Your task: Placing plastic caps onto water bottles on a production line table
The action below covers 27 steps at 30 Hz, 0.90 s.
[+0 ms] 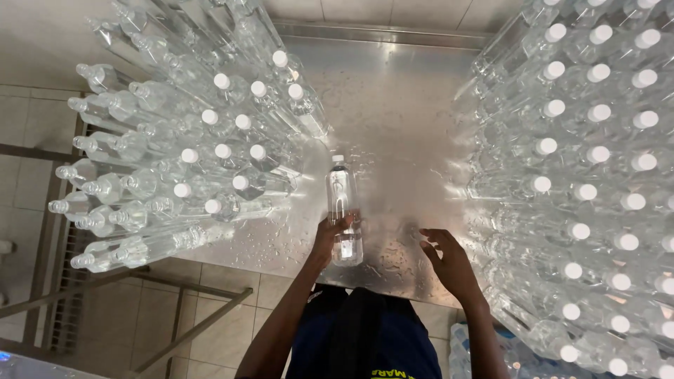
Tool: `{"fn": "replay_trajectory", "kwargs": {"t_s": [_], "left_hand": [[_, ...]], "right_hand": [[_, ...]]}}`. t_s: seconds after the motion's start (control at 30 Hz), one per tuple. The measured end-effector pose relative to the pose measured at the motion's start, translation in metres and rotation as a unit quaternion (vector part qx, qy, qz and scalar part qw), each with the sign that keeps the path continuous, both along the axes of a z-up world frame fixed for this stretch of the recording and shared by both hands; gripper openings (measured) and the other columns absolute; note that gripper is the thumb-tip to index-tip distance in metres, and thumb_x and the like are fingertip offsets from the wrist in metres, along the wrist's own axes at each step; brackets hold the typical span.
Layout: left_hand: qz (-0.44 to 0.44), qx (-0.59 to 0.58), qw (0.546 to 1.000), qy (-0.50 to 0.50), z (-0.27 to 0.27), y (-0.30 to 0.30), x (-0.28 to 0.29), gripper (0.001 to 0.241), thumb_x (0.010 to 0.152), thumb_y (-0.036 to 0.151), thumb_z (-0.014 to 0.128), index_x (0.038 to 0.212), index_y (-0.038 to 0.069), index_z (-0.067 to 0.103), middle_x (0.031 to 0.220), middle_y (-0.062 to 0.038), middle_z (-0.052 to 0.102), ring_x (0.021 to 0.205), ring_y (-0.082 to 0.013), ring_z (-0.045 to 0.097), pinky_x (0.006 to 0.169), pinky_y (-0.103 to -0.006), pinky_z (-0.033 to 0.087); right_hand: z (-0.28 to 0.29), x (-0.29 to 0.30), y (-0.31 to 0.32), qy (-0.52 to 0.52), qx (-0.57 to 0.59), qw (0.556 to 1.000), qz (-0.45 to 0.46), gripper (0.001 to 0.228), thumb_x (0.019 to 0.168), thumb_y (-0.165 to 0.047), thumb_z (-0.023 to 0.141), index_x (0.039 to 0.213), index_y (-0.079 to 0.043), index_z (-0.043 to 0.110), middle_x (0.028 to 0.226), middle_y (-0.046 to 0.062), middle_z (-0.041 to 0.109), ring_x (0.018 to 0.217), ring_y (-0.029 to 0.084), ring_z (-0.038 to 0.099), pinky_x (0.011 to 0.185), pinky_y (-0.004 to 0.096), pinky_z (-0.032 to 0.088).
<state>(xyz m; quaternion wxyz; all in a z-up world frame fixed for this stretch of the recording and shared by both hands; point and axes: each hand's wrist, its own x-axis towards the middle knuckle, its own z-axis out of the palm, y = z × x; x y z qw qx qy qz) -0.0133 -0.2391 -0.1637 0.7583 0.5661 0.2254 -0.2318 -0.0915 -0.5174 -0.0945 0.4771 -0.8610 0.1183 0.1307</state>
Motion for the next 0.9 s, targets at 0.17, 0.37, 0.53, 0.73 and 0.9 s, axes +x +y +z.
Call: {"fn": "replay_trajectory", "kwargs": {"t_s": [0.17,0.37,0.53,0.73,0.9], "left_hand": [[0.035,0.011,0.999,-0.007,0.002,0.007,-0.005,0.049,0.083,0.034,0.097,0.116,0.005,0.075,0.096,-0.004,0.067,0.086,-0.0146,0.071,0.071,-0.0308,0.066],[0.015,0.042,0.998,-0.050,-0.026,0.029,-0.014,0.051,0.083,0.040,0.099,0.117,0.008,0.080,0.089,-0.002,0.066,0.070,-0.0072,0.067,0.058,-0.0223,0.062],[0.007,0.021,0.996,-0.085,0.034,0.031,-0.010,0.045,0.078,0.030,0.100,0.106,0.005,0.075,0.079,-0.004,0.068,0.053,-0.0086,0.061,0.046,-0.0205,0.050],[-0.079,-0.057,0.988,-0.120,-0.005,0.067,-0.019,0.059,0.086,0.021,0.094,0.133,0.000,0.065,0.115,-0.015,0.074,0.099,-0.0242,0.073,0.083,-0.0435,0.067],[-0.222,-0.042,0.962,-0.155,-0.022,0.107,-0.008,0.067,0.084,0.020,0.095,0.139,0.003,0.060,0.127,-0.018,0.069,0.112,-0.0289,0.069,0.091,-0.0449,0.065]], "right_hand": [[0.000,0.013,0.003,0.073,-0.049,0.993,0.075,0.045,0.113,-0.044,0.058,0.144,-0.013,0.070,0.140,0.014,0.071,0.132,0.037,0.069,0.112,0.057,0.057],[0.005,0.024,0.017,0.014,-0.113,0.982,0.153,0.039,0.115,-0.038,0.054,0.144,-0.017,0.068,0.133,0.012,0.072,0.128,0.032,0.070,0.105,0.053,0.060],[0.023,0.036,0.044,0.000,-0.128,0.978,0.166,0.038,0.115,-0.033,0.053,0.146,-0.015,0.067,0.135,0.016,0.071,0.130,0.035,0.068,0.104,0.055,0.060],[0.050,0.068,0.080,-0.042,-0.150,0.965,0.213,0.046,0.116,-0.036,0.049,0.157,-0.018,0.057,0.150,0.018,0.061,0.134,0.040,0.064,0.101,0.058,0.060],[0.116,0.108,0.116,-0.091,-0.049,0.963,0.247,0.052,0.114,-0.023,0.049,0.165,-0.017,0.044,0.165,0.025,0.044,0.131,0.055,0.061,0.101,0.068,0.056]]}}
